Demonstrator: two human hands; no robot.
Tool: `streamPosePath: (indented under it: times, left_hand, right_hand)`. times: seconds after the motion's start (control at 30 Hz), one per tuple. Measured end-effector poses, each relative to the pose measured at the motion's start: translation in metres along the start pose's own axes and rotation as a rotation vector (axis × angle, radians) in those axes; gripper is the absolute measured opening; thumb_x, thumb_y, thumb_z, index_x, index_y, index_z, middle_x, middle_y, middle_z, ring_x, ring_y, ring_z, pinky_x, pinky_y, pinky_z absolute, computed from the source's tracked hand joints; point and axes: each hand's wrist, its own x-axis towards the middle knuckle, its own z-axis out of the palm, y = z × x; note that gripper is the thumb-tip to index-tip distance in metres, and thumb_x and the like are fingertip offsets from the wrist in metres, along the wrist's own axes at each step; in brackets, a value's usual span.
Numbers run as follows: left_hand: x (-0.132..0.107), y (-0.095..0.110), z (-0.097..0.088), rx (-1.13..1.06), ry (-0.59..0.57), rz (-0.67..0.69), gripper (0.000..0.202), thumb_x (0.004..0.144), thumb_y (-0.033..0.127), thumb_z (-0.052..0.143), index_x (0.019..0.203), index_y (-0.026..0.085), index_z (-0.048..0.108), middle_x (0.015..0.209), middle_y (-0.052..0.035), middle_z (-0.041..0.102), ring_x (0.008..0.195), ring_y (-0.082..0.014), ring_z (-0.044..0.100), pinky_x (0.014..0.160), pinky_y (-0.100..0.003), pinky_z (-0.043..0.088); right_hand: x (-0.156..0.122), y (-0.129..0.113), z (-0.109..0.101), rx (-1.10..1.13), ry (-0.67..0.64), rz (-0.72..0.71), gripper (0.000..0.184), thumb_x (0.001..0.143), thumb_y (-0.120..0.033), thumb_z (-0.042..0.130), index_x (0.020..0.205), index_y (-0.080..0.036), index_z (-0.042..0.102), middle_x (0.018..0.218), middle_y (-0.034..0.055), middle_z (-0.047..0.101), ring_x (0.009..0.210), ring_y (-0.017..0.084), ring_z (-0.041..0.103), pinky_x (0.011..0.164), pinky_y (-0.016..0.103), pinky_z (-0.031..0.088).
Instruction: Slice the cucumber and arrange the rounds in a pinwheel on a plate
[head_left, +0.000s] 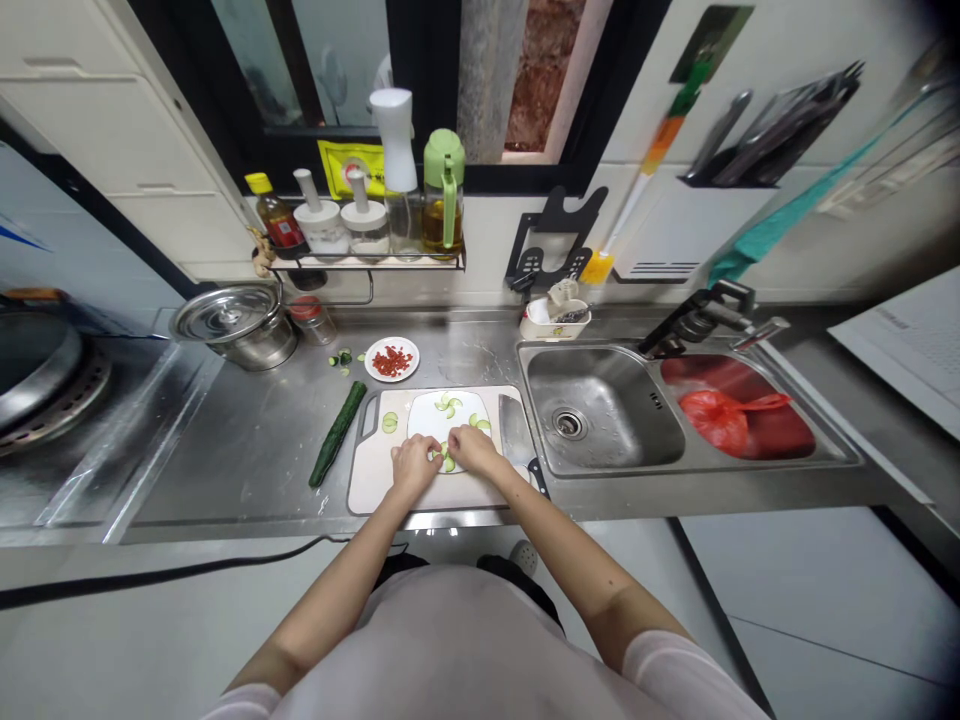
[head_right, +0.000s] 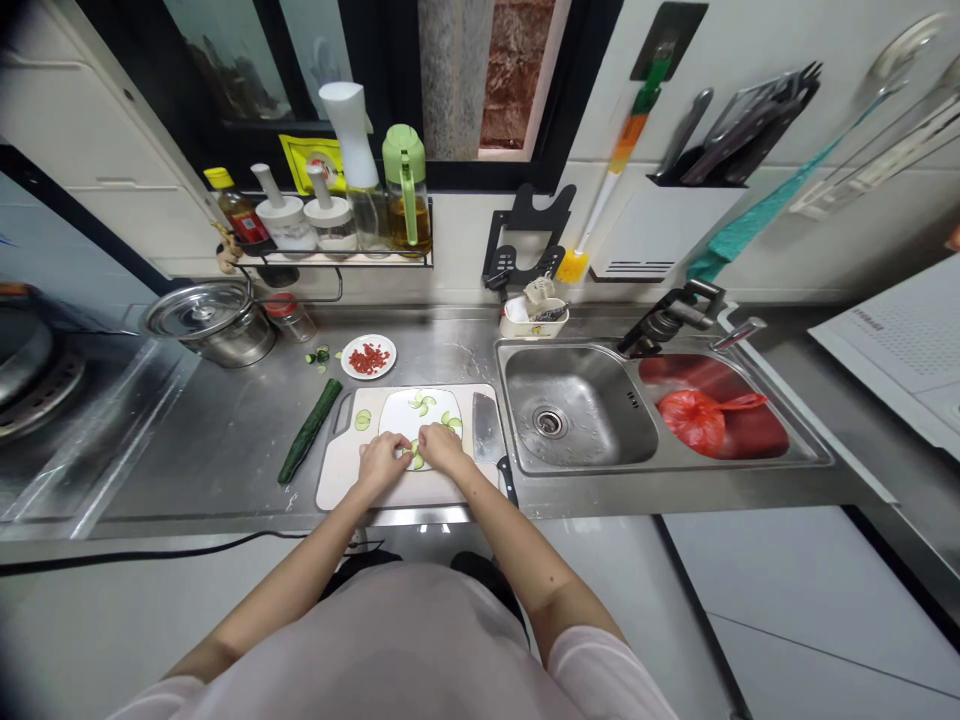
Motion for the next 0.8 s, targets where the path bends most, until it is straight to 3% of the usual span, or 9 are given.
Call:
streamPosePath:
  times: [0.57, 0.8]
  left_hand:
    - [0.003, 0.004, 0.002, 0.028, -0.010, -0.050, 0.013, 0.083, 0.035, 0.060, 0.087, 0.025, 0.068, 0.101, -0.0037, 0.067, 0.102, -0.0239, 0.057, 0.087, -0.037, 0.032]
    - [0.005, 0.006, -0.002, 0.013, -0.032, -0.080, 0.014, 0.081, 0.036, 0.061, 0.084, 0.025, 0.068, 0.099, -0.0035, 0.068, 0.101, -0.0236, 0.058, 0.087, -0.038, 0.033]
  right_hand:
    - [-0.005, -0.005, -0.004, -0.045, -0.013, -0.003, 0.017, 0.088, -0.022, 0.053, 0.098, -0.019, 0.066, 0.105, 0.0083, 0.065, 0.092, 0.017, 0.058, 0.066, 0.024, 0.032]
    - [-0.011, 0.004, -0.008, -0.031, 0.013, 0.091, 0.016, 0.088, -0.022, 0.054, 0.100, -0.019, 0.065, 0.105, 0.0088, 0.065, 0.094, 0.018, 0.059, 0.068, 0.025, 0.035]
